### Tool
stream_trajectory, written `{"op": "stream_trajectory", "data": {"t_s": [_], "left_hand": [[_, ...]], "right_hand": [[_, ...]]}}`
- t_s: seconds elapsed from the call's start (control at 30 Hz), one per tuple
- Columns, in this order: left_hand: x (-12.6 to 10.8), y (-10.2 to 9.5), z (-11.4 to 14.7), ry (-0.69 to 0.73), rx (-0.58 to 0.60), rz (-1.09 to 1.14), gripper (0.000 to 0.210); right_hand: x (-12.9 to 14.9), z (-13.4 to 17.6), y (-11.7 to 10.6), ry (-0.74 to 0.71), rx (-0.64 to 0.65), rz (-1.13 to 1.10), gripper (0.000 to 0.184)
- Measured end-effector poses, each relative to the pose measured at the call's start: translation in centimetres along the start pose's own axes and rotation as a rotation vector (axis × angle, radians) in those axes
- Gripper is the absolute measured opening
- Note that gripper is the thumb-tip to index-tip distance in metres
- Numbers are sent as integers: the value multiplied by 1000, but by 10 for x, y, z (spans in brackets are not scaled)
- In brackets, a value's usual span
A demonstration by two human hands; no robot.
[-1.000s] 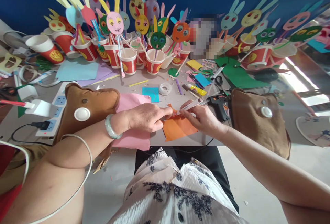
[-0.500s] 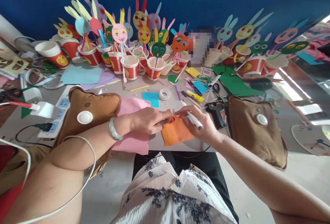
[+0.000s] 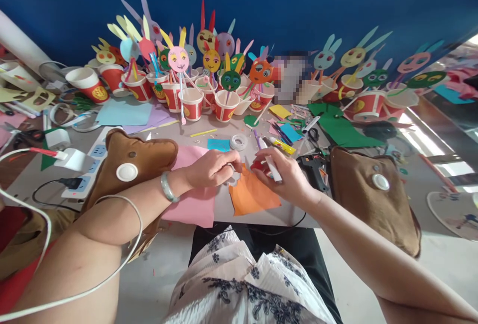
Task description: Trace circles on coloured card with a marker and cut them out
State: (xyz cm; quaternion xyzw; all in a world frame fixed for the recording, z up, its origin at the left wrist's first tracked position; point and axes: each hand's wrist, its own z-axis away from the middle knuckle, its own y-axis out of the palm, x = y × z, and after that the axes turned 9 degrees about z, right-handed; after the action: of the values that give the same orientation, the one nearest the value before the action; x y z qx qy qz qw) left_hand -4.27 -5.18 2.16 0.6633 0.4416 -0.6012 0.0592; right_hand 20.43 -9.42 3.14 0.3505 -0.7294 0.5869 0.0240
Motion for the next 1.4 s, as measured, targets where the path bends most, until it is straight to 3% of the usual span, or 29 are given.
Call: {"op": "stream_trajectory", "data": {"t_s": [0.2, 0.47, 0.8, 1.0, 1.13, 1.4], "left_hand": [[14, 8, -1, 121, -106, -203, 20], [24, 12, -4, 183, -182, -416, 19], [-13, 13, -29, 76, 37, -678, 12], [-19, -3, -46, 182, 235, -947, 19], [-4, -5, -42, 170, 204, -986, 23], [27, -6, -28, -9, 88, -1003, 27]], "right_hand": [[-24, -30, 6, 56, -79, -12, 29], [-44, -30, 27, -90, -243, 183, 28], [-56, -29, 34, -118, -224, 207, 31], [-58, -31, 35, -84, -212, 232, 33], [-60, -32, 36, -46, -228, 236, 31], [-54, -29, 38, -29, -206, 324, 34]]}}
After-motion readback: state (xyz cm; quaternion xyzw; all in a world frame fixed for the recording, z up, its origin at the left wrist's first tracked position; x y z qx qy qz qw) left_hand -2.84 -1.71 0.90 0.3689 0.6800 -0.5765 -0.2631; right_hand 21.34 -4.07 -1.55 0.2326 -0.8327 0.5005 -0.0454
